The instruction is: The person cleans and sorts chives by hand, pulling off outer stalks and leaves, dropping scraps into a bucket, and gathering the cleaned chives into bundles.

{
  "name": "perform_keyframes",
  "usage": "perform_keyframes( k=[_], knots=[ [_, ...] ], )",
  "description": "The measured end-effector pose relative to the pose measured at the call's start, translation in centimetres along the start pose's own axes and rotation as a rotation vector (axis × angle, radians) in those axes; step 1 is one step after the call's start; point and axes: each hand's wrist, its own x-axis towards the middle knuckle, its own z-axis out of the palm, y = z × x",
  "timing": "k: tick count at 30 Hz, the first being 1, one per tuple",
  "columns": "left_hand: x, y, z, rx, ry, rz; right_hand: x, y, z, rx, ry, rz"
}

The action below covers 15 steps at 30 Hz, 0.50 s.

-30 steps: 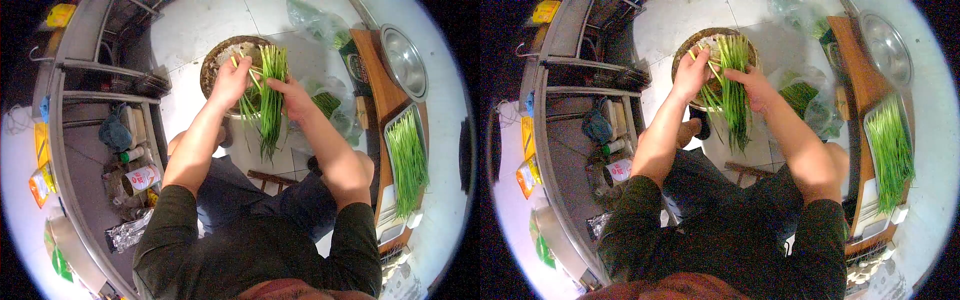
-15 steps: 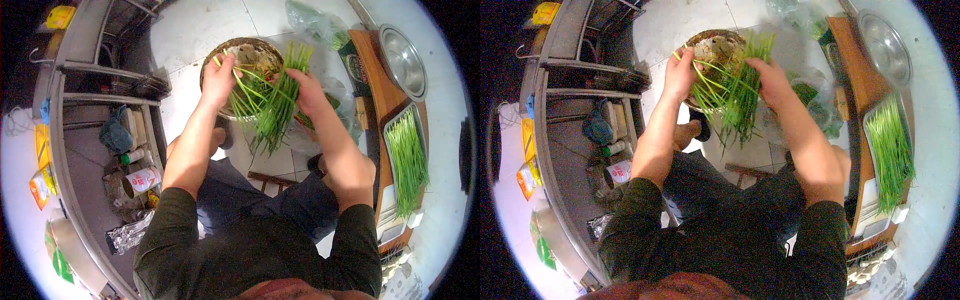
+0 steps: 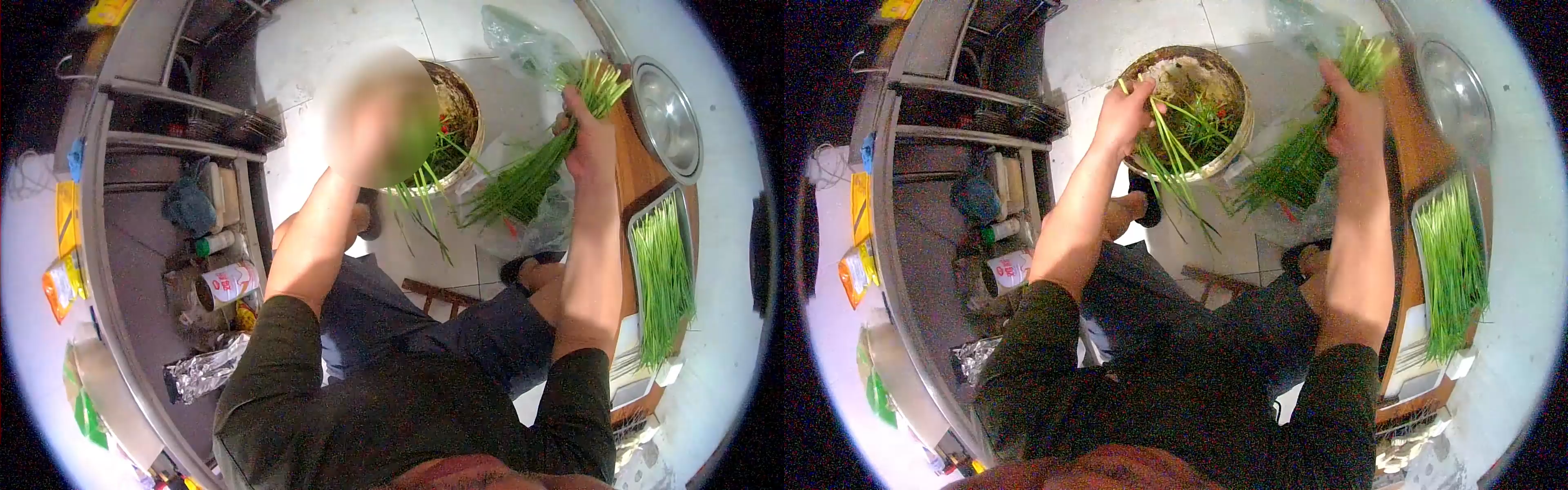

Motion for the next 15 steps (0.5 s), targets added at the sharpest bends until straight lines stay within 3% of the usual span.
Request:
perform_keyframes(
  k=[3, 5, 6, 7, 8, 9, 11, 15],
  knots=[
    [-0.2, -0.2, 0.4, 0.003, -0.045, -0.007, -1.5, 0.8, 1.3, -0.282, -0.052, 0.017],
    [-0.5, 0.2, 1.5, 0.044, -0.052, -0.116, -3.4, 2.6, 3.5, -0.603, -0.163, 0.045],
    [-1.1, 1.6, 2.9, 0.084, -0.026, -0.204, -3.1, 5.9, 3.9, -0.695, -0.202, -0.061],
    [-1.8, 3.1, 4.1, 0.126, 0.001, -0.290, -3.9, 7.1, 4.9, -0.666, -0.289, -0.023],
    [-2.4, 4.3, 5.0, 0.166, -0.015, -0.277, -4.8, 7.3, 6.0, -0.769, -0.327, -0.085],
    [-2.3, 3.5, 5.1, 0.129, -0.013, -0.272, -5.8, 6.7, 6.8, -0.655, -0.382, 0.007],
    [-2.2, 2.6, 5.3, 0.053, -0.003, -0.259, -6.1, 7.6, 7.4, -0.693, -0.440, -0.012],
    [-2.0, 1.6, 4.7, 0.082, -0.016, -0.335, -5.2, 9.2, 7.1, -0.668, -0.440, -0.051]
  ],
)
